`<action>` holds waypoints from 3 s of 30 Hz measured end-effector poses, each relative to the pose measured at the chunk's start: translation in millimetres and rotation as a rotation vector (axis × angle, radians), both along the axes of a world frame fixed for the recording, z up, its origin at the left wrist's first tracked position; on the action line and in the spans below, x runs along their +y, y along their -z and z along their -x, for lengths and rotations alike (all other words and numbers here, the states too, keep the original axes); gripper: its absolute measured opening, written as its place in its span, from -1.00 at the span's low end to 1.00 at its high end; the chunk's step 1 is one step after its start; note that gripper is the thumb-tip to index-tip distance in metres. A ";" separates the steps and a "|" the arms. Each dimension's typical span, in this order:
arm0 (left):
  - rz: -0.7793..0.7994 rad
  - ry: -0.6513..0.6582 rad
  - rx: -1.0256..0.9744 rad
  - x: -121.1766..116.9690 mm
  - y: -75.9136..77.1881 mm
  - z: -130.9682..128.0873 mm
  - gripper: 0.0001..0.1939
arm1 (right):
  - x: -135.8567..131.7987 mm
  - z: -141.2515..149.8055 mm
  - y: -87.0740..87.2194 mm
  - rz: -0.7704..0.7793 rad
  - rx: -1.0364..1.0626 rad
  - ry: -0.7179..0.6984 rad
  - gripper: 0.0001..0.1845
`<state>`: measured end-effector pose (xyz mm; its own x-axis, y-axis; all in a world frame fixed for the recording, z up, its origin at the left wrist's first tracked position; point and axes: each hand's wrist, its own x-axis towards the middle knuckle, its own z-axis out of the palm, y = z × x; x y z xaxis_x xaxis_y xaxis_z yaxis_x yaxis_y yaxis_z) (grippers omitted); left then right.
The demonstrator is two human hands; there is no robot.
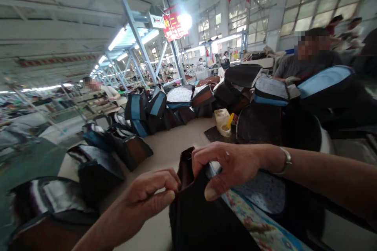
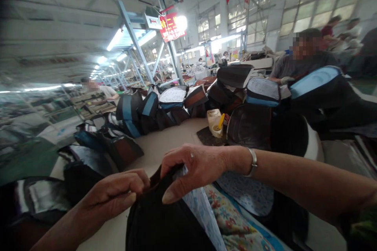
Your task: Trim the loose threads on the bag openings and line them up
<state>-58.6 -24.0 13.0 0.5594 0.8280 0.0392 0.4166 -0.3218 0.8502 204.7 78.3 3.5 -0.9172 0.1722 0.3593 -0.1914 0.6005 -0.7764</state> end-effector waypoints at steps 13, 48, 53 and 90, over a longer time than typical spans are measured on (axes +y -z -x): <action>0.169 -0.279 0.018 -23.8 -19.0 -48.8 -0.64 | -18.6 20.0 9.6 0.104 0.155 0.055 -0.19; 0.240 -0.452 -0.041 -26.5 -7.9 -62.9 -0.76 | -16.8 8.9 14.6 0.107 0.092 0.107 -0.31; 0.105 -0.467 0.027 -23.8 -9.1 -66.8 -0.78 | -7.2 9.3 4.6 -0.024 0.025 0.039 -0.65; 0.041 -0.235 0.308 -29.5 -6.0 -52.6 -0.57 | -22.2 -5.2 -7.0 -0.100 -0.001 0.145 -0.71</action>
<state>-6.1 -53.5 19.0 0.3348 0.9323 -0.1369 0.7124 -0.1553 0.6844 209.8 56.0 10.5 -0.8857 0.2661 0.3804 -0.0962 0.6963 -0.7112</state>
